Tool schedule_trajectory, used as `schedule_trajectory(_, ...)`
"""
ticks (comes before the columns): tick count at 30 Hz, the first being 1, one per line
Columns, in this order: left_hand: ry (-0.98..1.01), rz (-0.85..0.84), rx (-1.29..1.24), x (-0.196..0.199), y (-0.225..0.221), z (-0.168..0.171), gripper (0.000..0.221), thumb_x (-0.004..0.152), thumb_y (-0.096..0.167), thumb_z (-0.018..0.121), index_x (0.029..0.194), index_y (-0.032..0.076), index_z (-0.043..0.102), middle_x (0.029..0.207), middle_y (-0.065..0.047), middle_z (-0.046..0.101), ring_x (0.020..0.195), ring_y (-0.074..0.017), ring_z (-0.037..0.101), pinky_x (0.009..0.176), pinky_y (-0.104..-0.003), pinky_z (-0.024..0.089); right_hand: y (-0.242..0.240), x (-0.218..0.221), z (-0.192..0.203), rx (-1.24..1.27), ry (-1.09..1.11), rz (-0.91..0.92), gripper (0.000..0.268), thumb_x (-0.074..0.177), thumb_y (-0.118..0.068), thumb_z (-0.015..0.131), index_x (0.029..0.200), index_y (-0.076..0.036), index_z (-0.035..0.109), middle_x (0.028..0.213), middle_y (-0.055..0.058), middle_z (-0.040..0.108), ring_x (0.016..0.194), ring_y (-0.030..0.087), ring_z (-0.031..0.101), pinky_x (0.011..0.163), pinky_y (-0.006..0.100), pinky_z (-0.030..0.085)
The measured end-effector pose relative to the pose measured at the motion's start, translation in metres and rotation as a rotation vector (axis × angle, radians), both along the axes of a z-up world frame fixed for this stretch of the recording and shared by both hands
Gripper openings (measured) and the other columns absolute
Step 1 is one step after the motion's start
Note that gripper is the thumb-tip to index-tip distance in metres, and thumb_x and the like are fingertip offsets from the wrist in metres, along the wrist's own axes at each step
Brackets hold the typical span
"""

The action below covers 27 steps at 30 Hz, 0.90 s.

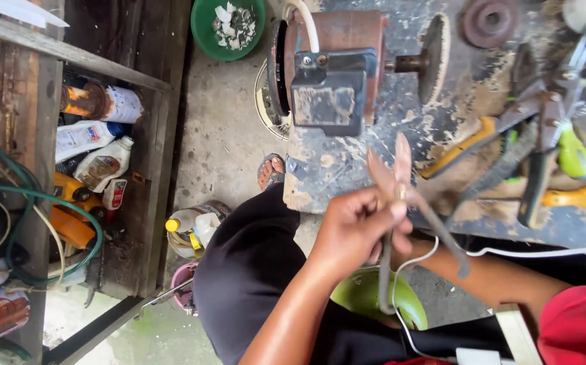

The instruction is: Finishing the edges of a small metal component using a bench grinder and pliers for inspection.

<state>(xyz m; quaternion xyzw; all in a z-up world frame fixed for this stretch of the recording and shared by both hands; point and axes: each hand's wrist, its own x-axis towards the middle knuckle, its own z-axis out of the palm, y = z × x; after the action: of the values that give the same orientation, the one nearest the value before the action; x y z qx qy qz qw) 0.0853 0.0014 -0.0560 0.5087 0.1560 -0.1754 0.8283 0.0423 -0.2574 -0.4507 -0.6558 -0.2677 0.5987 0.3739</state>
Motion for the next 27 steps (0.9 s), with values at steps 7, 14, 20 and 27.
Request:
schedule_trajectory(7,0.035,0.235,0.144,0.024,-0.034,-0.031,0.019,0.102,0.014,0.061,0.092,-0.001,0.068,0.074,-0.019,0.074,0.037,-0.0116,0.056,0.03,-0.02,0.035,-0.042,-0.042,-0.04,0.012,-0.246,0.066,0.093,0.075,-0.033,0.09,0.161,-0.044,0.057,0.144,-0.017,0.075,0.137,0.005,0.073,0.118,0.029,0.058)
schedule_trajectory(14,-0.16,0.417,0.179,0.016,-0.04,-0.018,0.062,0.098,-0.011,0.056,0.155,-0.016,0.034,0.155,-0.041,0.037,0.136,-0.0436,0.049,0.107,-0.047,0.055,-0.067,-0.008,0.072,0.049,-0.258,-0.216,0.066,0.073,-0.047,0.103,0.13,-0.021,0.082,0.096,0.008,0.089,0.09,0.026,0.088,0.081,0.049,0.07)
schedule_trajectory(20,-0.298,0.252,0.801,0.026,-0.016,-0.103,0.062,0.086,0.01,0.076,0.145,0.002,0.059,0.155,-0.026,0.039,0.146,-0.0508,0.045,0.126,-0.054,0.041,-0.042,-0.001,0.169,-0.024,-0.169,-0.442,0.054,0.071,-0.033,0.109,0.117,-0.022,0.082,0.074,0.001,0.084,0.065,0.014,0.074,0.06,0.033,0.063)
schedule_trajectory(27,-0.591,0.07,1.133,-0.037,-0.015,-0.025,0.03,0.091,0.009,0.07,0.12,0.01,0.068,0.106,-0.009,0.057,0.096,-0.0373,0.072,0.078,-0.045,0.063,-0.036,-0.002,0.217,0.133,0.027,-0.514,0.048,0.081,-0.016,0.101,0.121,-0.005,0.077,0.072,0.017,0.082,0.058,0.023,0.08,0.052,0.035,0.069)
